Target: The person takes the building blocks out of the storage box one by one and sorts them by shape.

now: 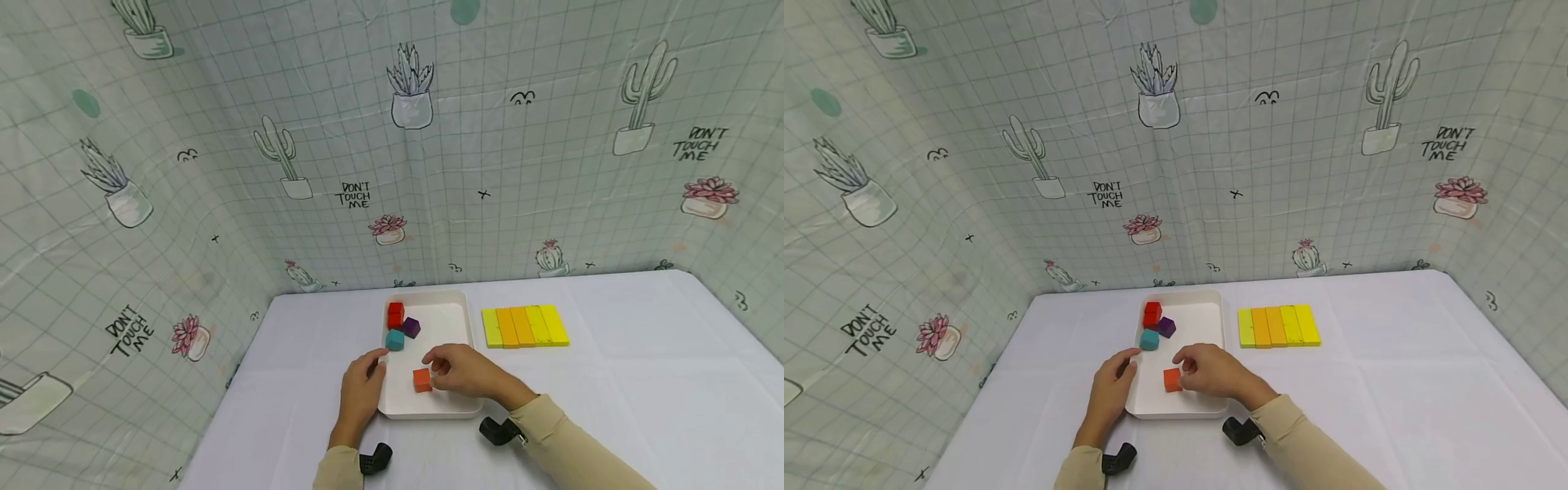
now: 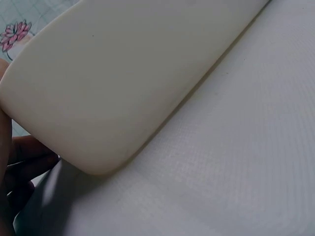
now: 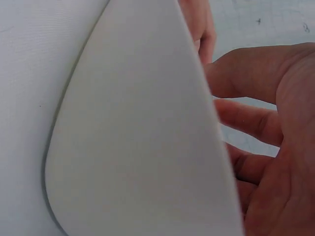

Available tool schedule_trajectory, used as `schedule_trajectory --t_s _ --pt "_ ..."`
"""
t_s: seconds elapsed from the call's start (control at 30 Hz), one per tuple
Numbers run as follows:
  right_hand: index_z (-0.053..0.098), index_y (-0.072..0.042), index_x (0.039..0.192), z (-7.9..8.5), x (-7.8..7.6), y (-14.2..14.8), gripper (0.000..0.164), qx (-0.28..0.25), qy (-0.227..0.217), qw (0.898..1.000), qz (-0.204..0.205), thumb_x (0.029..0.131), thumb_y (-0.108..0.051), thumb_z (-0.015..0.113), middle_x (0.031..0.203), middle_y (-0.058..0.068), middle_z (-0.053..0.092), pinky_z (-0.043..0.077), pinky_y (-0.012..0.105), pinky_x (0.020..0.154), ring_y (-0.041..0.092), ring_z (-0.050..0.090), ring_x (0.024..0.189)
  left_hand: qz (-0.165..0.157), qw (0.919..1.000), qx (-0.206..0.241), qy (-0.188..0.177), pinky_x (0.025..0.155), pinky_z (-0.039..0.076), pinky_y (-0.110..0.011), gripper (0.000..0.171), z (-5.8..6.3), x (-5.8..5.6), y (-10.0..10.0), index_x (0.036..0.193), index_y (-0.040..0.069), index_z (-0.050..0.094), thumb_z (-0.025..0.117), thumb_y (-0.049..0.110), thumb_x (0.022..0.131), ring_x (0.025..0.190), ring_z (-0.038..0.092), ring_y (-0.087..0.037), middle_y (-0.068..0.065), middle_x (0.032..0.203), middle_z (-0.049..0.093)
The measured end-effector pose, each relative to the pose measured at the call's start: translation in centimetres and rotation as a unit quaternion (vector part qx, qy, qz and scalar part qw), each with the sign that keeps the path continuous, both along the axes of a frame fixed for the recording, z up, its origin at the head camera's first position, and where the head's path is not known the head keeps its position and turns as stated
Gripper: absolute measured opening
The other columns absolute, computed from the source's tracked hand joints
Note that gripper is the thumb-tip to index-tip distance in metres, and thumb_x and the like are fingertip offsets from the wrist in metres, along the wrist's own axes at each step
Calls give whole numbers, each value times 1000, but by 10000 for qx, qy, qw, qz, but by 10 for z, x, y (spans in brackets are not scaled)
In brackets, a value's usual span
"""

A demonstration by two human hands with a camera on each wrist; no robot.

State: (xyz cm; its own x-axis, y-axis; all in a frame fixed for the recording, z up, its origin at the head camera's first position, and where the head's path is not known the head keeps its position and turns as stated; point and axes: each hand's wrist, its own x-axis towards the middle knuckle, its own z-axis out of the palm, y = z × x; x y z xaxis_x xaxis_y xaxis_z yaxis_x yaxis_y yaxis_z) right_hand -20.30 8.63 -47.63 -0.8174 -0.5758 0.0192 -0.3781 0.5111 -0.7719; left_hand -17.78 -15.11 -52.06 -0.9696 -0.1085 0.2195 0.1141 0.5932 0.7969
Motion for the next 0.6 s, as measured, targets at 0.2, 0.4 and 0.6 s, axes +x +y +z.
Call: schedule_trajectory --t_s 0.2,0.4,0.6 --pt "71 -15 114 0 3 -2 30 522 477 9974 146 85 -20 77 94 -7 65 52 33 77 12 57 85 27 10000 -22 -1 103 44 -53 27 2 -1 0 123 18 71 59 16 99 119 57 -29 -6 128 66" --pt "69 -17 110 1 6 -3 26 675 614 9958 -10 85 -18 76 92 -7 64 51 34 76 11 57 84 29 10000 30 -61 103 43 -53 27 3 -2 2 124 19 71 59 18 100 121 57 -29 -6 128 66" --pt "68 -15 111 -4 10 -6 29 786 609 9948 -202 84 -22 77 90 -7 63 50 35 74 11 56 82 47 9999 54 -135 104 43 -54 27 1 1 2 124 19 71 59 18 100 122 56 -29 -6 129 65"
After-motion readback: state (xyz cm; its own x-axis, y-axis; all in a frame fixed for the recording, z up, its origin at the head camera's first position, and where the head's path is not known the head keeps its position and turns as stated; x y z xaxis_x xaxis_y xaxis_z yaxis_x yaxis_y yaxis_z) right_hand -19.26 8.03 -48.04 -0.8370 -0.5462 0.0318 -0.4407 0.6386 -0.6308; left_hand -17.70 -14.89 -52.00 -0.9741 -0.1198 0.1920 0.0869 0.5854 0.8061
